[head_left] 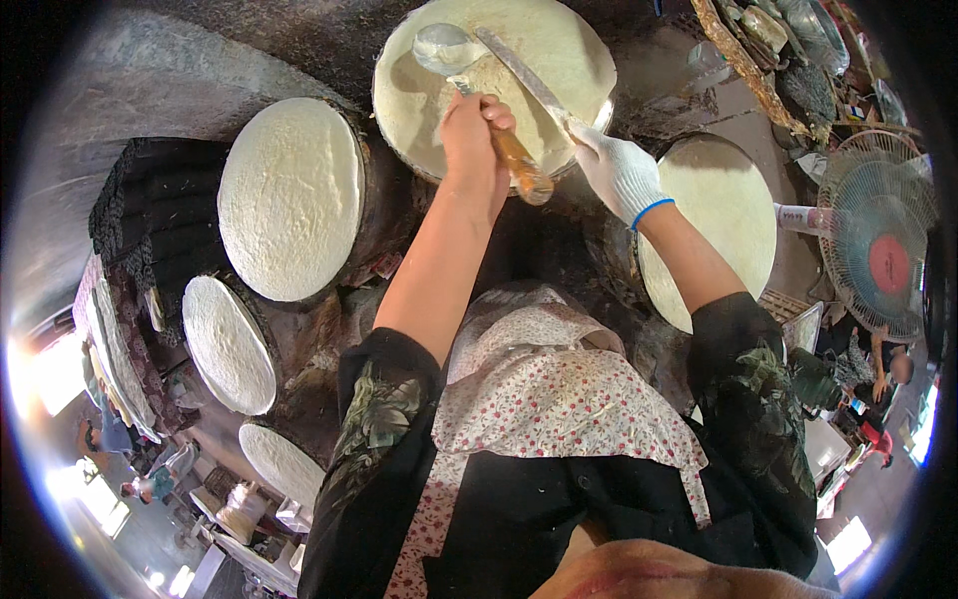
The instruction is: The person ladles batter onto multiple hot round griddles, spreads it into thin circles, and flips the crepes as they cook. Finished crepes are stacked on a nearby surface.
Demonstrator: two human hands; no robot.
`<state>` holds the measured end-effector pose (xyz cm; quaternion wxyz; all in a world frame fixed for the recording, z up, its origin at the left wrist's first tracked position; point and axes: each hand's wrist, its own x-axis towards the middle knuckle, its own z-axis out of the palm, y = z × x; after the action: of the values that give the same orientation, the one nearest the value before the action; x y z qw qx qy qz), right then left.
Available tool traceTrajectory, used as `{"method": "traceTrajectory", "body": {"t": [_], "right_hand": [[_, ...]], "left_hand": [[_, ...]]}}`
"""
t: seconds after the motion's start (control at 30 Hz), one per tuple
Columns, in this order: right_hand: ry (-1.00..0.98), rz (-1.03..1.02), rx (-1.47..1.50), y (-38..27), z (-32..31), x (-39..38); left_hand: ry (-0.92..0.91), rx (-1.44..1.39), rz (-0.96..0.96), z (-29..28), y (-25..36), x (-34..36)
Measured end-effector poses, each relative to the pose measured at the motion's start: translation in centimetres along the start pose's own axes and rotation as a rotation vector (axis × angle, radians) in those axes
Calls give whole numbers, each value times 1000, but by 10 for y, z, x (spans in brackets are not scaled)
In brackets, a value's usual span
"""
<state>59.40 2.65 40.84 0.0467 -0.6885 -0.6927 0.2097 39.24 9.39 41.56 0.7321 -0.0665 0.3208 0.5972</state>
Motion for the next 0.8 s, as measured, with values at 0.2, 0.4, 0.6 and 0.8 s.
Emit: {"method": "traceTrajectory", "body": {"t": [0.2, 0.4, 0.6, 0.8], "right_hand": [[-28, 41, 11, -2, 9, -8], [193, -92, 97, -16, 20, -7], [-121, 82, 171, -40, 20, -57], [282, -20, 199, -41, 43, -24]], "left_hand": [[-452, -648, -524, 6, 74, -95], [-299, -454, -309, -14, 91, -161], [-164, -348, -331, -67, 107, -212], [-127, -315, -330, -97, 132, -253]]}}
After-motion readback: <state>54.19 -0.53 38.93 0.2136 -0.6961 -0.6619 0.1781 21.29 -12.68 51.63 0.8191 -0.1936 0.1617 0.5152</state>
